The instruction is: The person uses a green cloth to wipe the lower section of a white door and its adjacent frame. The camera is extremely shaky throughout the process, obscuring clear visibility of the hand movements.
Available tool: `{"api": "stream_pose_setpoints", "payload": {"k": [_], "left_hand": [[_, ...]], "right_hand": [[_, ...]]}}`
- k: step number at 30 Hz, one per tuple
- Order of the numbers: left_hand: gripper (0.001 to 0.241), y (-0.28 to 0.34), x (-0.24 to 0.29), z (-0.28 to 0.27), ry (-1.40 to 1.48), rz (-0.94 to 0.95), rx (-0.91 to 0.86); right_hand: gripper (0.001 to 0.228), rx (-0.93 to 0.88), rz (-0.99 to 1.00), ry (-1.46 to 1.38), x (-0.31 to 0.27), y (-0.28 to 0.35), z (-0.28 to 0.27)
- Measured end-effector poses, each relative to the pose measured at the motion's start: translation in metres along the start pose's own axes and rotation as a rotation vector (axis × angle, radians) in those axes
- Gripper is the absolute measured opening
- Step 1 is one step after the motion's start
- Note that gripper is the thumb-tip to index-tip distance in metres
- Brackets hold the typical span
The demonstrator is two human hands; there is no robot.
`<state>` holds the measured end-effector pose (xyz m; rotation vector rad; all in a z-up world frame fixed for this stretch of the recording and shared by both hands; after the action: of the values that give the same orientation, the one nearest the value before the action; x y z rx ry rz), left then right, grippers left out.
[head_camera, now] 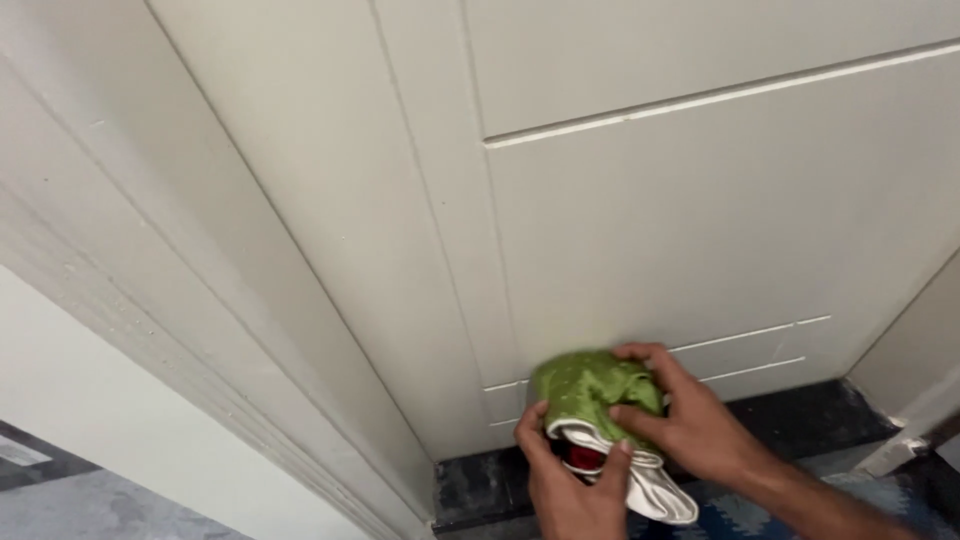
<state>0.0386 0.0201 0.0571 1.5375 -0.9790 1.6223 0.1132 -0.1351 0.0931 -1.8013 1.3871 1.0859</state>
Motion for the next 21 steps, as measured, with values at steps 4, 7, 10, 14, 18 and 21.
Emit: {"api": "stream_pose_setpoints", "payload": {"k": [4, 7, 10, 14, 18, 21], "left_hand": [[0.088, 0.004, 0.024, 0.004, 0.018, 0.148, -0.032], [0.084, 0.002, 0.022, 0.010, 0.005, 0.123, -0.054], [0.083, 0.001, 0.022, 0.011, -0.046, 0.192, -0.048], [0.088, -0.003, 0.005, 0.017, -0.128, 0.202, -0.043], [0.085, -0.003, 0.000, 0.017, -0.080, -0.056, -0.090], [0.048, -0.014, -0.046, 0.024, 0.113, -0.209, -0.097]], "right_hand": [[0.075, 0.017, -0.084, -0.239, 0.026, -0.006, -0.002], [0.071, 0.049, -0.040, -0.368, 0.040, -0.012, 0.001], [0.057, 0.079, 0.039, -0.311, 0.041, -0.012, 0.003], [0.050, 0.038, 0.127, -0.257, 0.049, -0.012, 0.007], [0.049, 0.009, 0.225, -0.146, 0.065, -0.014, 0.013], [0.054, -0.037, 0.315, -0.113, 0.089, -0.016, 0.019]]}}
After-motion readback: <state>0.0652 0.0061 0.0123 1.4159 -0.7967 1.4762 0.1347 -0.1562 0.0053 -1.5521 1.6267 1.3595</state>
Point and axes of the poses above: each hand's wrist, its own y-axis away from the middle knuckle, its own z-axis out of the palm, x = y × z, the point moved 6 cm from there along -y, towards the middle knuckle, and after that the axes turned 1 degree about -z, right-handed, at the moved point
